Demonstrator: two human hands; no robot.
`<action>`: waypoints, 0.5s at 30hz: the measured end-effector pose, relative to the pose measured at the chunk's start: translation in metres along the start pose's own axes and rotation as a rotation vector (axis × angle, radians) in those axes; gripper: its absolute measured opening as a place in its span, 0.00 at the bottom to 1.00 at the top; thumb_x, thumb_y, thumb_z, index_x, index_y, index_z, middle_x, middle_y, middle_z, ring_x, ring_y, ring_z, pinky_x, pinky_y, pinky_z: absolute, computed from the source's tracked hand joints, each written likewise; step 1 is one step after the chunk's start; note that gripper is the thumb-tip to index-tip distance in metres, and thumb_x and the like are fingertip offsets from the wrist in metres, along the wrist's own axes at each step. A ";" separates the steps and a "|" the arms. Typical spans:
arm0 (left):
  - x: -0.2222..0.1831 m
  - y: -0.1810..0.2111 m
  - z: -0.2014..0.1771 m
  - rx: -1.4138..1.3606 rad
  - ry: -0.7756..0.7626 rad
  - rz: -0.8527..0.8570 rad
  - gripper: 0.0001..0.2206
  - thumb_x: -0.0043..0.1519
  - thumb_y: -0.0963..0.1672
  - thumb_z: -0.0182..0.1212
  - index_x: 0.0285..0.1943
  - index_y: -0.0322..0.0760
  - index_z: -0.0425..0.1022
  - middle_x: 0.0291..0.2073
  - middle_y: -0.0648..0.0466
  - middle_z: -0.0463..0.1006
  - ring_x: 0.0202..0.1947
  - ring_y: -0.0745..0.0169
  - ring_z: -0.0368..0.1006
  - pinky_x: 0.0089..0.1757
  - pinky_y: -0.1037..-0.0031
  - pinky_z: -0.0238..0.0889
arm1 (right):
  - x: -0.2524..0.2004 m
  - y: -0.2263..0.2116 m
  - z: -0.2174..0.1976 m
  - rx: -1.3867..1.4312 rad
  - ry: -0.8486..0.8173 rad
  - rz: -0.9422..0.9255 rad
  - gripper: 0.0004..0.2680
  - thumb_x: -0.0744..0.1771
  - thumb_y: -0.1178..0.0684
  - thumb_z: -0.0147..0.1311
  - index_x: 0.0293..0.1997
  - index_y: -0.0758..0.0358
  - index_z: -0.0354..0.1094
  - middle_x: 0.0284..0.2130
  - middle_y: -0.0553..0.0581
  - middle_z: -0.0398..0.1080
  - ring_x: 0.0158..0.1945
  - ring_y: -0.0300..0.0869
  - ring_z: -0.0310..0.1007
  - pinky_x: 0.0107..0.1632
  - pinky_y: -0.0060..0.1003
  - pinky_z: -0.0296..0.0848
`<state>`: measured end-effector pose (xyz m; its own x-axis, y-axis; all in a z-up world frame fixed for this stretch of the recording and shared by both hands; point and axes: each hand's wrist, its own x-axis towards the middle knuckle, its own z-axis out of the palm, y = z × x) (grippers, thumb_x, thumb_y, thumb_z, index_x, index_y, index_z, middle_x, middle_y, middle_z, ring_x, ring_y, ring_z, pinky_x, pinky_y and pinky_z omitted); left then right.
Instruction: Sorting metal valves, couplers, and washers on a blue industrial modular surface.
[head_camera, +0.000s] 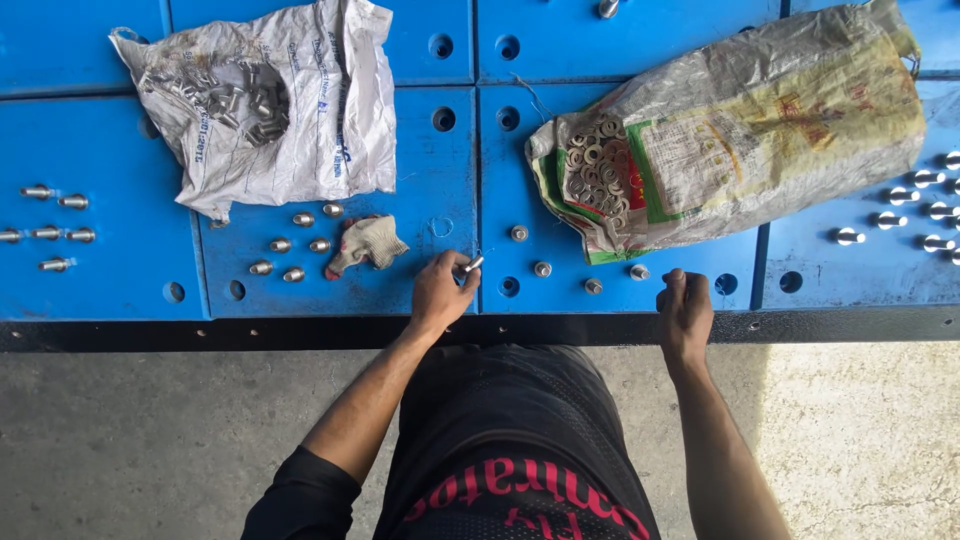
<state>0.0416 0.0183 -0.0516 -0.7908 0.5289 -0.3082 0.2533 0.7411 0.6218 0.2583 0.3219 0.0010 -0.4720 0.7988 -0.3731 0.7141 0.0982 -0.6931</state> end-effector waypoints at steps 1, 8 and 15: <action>-0.001 0.004 0.002 0.001 0.002 -0.003 0.12 0.62 0.46 0.67 0.47 0.35 0.74 0.35 0.51 0.79 0.33 0.61 0.77 0.34 0.66 0.71 | -0.003 -0.015 -0.005 0.000 -0.004 -0.001 0.14 0.76 0.43 0.41 0.51 0.67 0.65 0.27 0.57 0.68 0.26 0.36 0.63 0.27 0.33 0.64; -0.010 0.075 -0.011 -0.509 -0.253 -0.152 0.16 0.62 0.50 0.66 0.53 0.40 0.79 0.38 0.55 0.84 0.29 0.69 0.74 0.31 0.74 0.67 | -0.029 -0.118 -0.010 0.506 -0.609 0.258 0.11 0.70 0.50 0.44 0.52 0.62 0.69 0.29 0.52 0.73 0.20 0.29 0.53 0.22 0.26 0.53; -0.010 0.115 -0.022 -0.759 -0.310 -0.052 0.16 0.63 0.50 0.67 0.54 0.39 0.80 0.42 0.58 0.83 0.32 0.76 0.70 0.34 0.79 0.66 | -0.025 -0.125 0.013 0.275 -0.652 0.239 0.13 0.71 0.41 0.47 0.39 0.59 0.70 0.19 0.53 0.70 0.18 0.32 0.56 0.23 0.29 0.54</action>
<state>0.0663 0.0890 0.0389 -0.5728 0.6744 -0.4660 -0.3135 0.3450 0.8847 0.1742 0.2815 0.0889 -0.5922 0.2568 -0.7638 0.7212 -0.2539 -0.6445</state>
